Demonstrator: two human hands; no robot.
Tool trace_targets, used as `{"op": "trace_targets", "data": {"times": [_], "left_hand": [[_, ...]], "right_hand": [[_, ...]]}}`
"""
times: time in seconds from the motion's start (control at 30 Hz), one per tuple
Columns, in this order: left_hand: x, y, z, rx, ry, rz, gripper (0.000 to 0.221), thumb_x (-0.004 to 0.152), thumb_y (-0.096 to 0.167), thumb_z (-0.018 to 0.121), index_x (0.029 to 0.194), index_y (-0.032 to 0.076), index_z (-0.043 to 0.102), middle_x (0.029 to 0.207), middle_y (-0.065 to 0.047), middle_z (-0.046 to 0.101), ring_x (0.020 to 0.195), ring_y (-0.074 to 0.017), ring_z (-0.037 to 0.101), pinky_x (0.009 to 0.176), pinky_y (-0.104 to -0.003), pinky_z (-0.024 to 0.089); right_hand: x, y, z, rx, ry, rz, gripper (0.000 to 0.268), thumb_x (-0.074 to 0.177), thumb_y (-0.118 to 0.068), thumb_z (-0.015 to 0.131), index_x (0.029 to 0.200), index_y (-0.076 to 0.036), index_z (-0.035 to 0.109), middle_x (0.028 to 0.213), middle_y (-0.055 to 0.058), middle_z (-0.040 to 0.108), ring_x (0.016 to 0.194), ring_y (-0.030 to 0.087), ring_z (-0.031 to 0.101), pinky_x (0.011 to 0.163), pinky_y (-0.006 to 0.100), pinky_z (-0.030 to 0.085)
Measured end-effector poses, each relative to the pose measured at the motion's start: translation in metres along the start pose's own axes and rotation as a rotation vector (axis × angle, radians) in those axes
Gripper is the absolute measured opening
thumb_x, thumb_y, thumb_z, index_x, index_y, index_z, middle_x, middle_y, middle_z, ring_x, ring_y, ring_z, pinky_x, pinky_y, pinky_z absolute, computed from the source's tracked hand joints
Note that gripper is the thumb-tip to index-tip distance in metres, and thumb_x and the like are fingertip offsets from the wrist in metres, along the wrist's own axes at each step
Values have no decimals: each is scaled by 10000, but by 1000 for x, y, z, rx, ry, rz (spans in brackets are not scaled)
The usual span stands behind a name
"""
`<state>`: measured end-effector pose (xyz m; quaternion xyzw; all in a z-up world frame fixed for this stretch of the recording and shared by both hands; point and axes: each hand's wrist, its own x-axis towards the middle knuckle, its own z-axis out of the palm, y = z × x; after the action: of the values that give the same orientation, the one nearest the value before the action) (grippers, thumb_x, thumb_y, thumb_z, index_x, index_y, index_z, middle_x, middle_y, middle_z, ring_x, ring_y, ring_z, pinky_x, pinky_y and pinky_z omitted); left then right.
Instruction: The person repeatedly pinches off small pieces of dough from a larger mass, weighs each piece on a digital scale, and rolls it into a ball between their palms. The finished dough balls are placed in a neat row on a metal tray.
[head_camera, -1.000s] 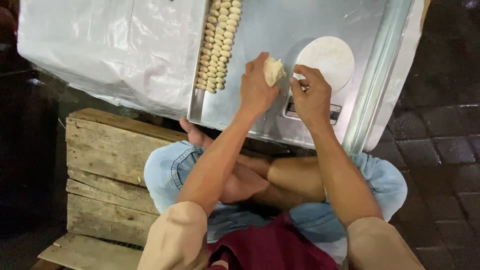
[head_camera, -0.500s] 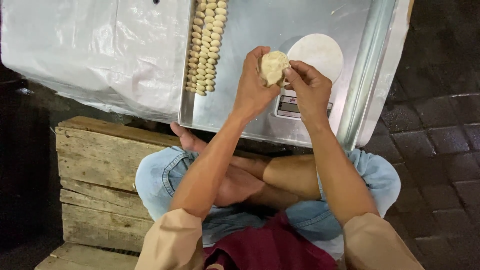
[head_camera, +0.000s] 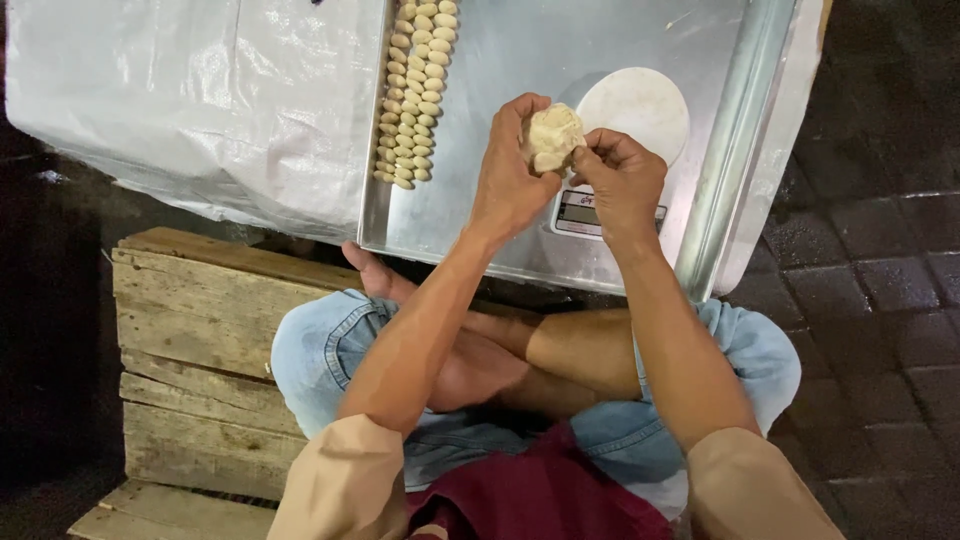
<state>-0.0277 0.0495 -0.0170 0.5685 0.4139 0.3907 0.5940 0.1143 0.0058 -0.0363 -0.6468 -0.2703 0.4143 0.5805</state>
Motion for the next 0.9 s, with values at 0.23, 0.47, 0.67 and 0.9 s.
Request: {"op": "trace_targets", "data": {"times": [0.23, 0.47, 0.67, 0.9], "left_hand": [[-2, 12, 5, -29, 47, -24, 676, 738, -51, 613, 1375, 83, 431, 1388, -124, 465, 1284, -256, 580, 920, -299, 612], [-4, 13, 5, 53, 76, -10, 639, 778, 15, 610, 1389, 97, 438, 1386, -132, 449, 1302, -271, 566, 883, -306, 636], [-4, 7, 4, 7, 44, 31, 627, 770, -25, 581, 1372, 89, 449, 1373, -117, 452, 1279, -259, 594, 872, -291, 620], [7, 9, -4, -119, 77, -173, 742, 568, -6, 711, 1282, 116, 548, 1265, -44, 598, 1111, -202, 622, 794, -282, 591]], "right_hand": [[-5, -11, 1, 84, 38, -18, 327, 875, -25, 763, 1191, -92, 716, 1029, 51, 675, 846, 176, 694, 691, 316, 686], [-10, -23, 7, 68, 11, 81, 239, 873, -85, 803, 1107, -44, 777, 973, 58, 774, 844, 150, 710, 750, 281, 681], [-4, -7, -1, 127, 14, 112, 170, 856, -55, 827, 1021, -29, 795, 871, 49, 755, 723, 142, 648, 692, 266, 625], [-1, 9, -3, 248, 40, 63, 131, 821, 61, 799, 941, 8, 786, 800, 43, 699, 636, 159, 595, 588, 248, 573]]}}
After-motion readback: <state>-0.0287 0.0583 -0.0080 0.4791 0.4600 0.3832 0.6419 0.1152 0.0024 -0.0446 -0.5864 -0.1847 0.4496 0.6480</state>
